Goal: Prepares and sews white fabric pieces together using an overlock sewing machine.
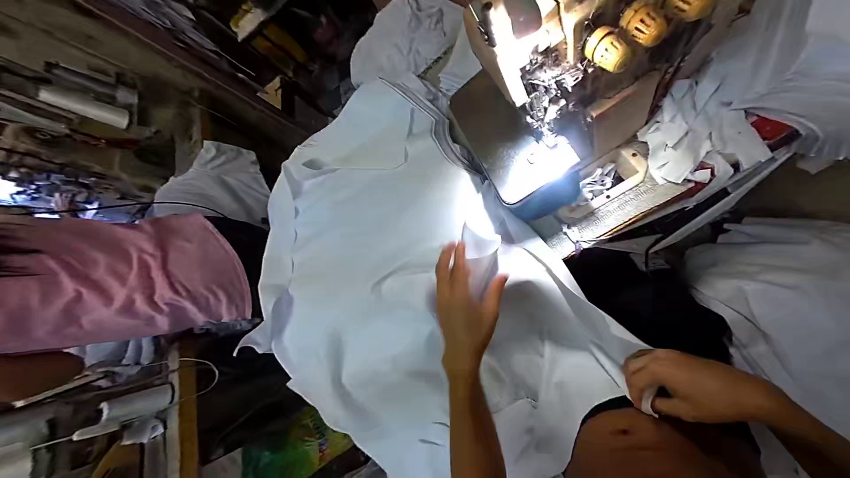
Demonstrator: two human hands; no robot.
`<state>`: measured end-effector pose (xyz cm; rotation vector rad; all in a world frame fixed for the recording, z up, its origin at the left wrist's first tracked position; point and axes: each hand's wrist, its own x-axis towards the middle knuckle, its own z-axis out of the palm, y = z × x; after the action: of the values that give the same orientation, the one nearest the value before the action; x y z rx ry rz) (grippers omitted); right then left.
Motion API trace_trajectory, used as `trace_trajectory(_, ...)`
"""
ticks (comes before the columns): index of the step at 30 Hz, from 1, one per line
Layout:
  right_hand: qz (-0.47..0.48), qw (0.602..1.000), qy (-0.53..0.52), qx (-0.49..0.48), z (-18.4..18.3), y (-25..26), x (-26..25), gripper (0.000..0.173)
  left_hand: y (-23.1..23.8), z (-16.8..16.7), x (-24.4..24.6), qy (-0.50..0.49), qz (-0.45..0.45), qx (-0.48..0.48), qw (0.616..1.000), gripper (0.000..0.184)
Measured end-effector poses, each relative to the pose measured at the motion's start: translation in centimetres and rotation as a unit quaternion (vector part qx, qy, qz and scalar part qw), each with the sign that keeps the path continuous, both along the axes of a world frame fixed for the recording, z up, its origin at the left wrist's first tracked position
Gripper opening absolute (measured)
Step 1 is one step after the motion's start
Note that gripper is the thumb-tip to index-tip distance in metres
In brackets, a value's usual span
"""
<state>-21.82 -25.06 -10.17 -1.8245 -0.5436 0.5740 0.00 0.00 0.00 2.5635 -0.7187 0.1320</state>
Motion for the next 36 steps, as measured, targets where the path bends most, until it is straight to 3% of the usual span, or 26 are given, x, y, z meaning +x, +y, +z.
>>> trace_trajectory(2, -0.050, 0.998, -0.029, -0.008, 0.4, -0.6, 0.0, 0.014, -4.5, -2.0, 2.8, -0.067, 0.016, 0.059, 0.996, 0.075)
trace_trajectory(5, -0.234, 0.961, -0.129, -0.070, 1.5, -1.6, 2.4, 0.032, -6.0, -1.6, 4.9, -0.066, 0.034, 0.117, 0.990, 0.032)
trace_trajectory(7, -0.335, 0.926, -0.133, -0.110, 1.8, -1.5, 5.8, 0.048, -4.8, 0.3, 5.5, -0.056, 0.031, 0.091, 0.994, 0.029)
trace_trajectory(10, -0.353, 0.926, -0.043, -0.124, 0.9, -0.2, 10.3, 0.069, -2.3, 4.0, 6.1, -0.007, 0.016, -0.089, 0.996, 0.027)
trace_trajectory(14, -0.364, 0.931, -0.022, 0.029, 0.5, 2.5, 10.5, 0.039, -2.3, 8.0, 7.4, 0.042, -0.097, -0.354, 0.929, 0.016)
trace_trajectory(17, -0.355, 0.920, -0.021, 0.163, 2.6, 3.4, 6.4, 0.035, -4.7, 8.6, 9.8, 0.140, -0.194, -0.428, 0.872, 0.012)
trace_trajectory(18, -0.355, 0.916, -0.034, 0.184, 2.8, 3.6, 4.7, 0.036, -5.9, 7.9, 10.9, 0.159, -0.213, -0.398, 0.878, 0.014)
trace_trajectory(20, -0.365, 0.911, -0.057, 0.182, 2.2, 3.7, 1.6, 0.039, -8.9, 5.9, 11.7, 0.138, -0.231, -0.262, 0.927, 0.016)
trace_trajectory(22, -0.390, 0.914, -0.052, 0.101, 1.1, 3.7, -0.9, 0.049, -11.3, 3.8, 10.8, 0.055, -0.223, -0.135, 0.964, 0.012)
trace_trajectory(24, -0.383, 0.923, -0.020, 0.007, 0.1, 3.2, -2.4, 0.059, -12.1, 2.6, 9.1, -0.044, -0.187, -0.080, 0.978, 0.018)
trace_trajectory(27, -0.322, 0.945, 0.018, -0.057, -0.7, 2.2, -3.0, 0.062, -12.7, 1.9, 6.7, -0.129, -0.128, -0.082, 0.980, 0.018)
trace_trajectory(32, -0.227, 0.968, 0.082, -0.066, 0.0, 1.6, -1.4, 0.061, -12.9, -0.9, 4.4, -0.190, -0.109, -0.081, 0.972, 0.019)
trace_trajectory(36, -0.297, 0.950, 0.038, -0.083, -0.8, 1.5, -1.2, 0.062, -12.9, -1.4, 5.2, -0.193, -0.106, -0.086, 0.972, 0.023)
